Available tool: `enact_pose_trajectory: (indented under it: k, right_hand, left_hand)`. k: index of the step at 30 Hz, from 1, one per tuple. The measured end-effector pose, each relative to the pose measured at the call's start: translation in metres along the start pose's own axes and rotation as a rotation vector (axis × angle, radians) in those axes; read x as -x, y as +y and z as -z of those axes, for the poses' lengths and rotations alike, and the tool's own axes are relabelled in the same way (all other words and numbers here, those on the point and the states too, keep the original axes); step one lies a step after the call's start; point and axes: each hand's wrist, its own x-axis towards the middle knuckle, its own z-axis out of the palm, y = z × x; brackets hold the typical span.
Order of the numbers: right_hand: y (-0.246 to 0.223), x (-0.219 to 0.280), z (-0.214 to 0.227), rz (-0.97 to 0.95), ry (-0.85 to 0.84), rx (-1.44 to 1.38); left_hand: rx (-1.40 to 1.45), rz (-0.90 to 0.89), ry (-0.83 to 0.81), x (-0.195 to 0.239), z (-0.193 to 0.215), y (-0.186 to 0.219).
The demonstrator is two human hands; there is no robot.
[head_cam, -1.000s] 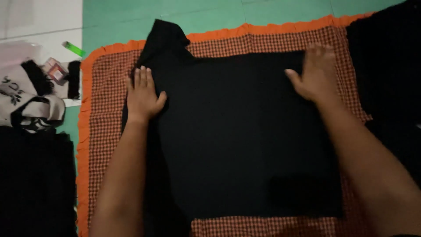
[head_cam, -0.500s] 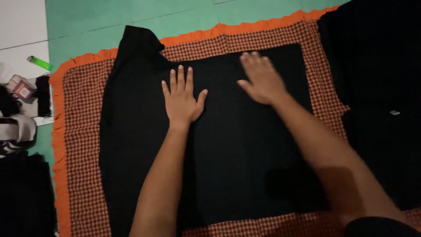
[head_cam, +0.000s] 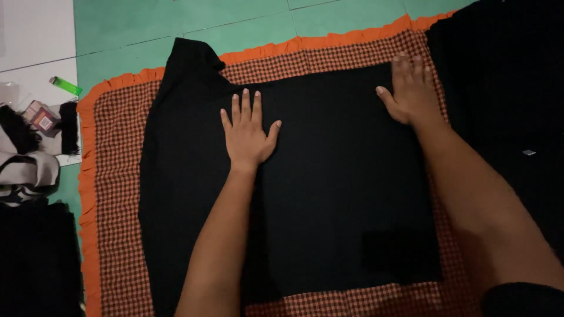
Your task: The person folds a black t-shirt on a checkered mat. They smooth the shirt, fold the sleeves inward, fold the bottom up, and then fold the shirt in half.
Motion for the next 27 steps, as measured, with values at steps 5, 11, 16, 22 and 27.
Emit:
enact_pose_trajectory:
  k: [5,11,16,22,27]
  right_hand:
    - [-0.048,0.009,-0.006,0.279,0.257,0.113]
    - [-0.028,0.025,-0.024,0.296,0.083,0.102]
    - [0.024,0.016,-0.02,0.112,0.067,0.072]
    - [-0.066,0.053,0.001,0.093,0.272,0.32]
    - [-0.095,0.105,-0.04,0.279,0.025,0.084]
  left_hand:
    - [0.001,0.035,-0.066,-0.001,0.0,0.002]
    - [-0.001,0.029,-0.061,-0.001,-0.007,0.0]
    - [0.008,0.047,-0.071,0.0,-0.005,0.0]
    - [0.01,0.044,-0.037,0.001,-0.004,0.001]
    - [0.024,0.019,-0.023,0.0,-0.01,-0.004]
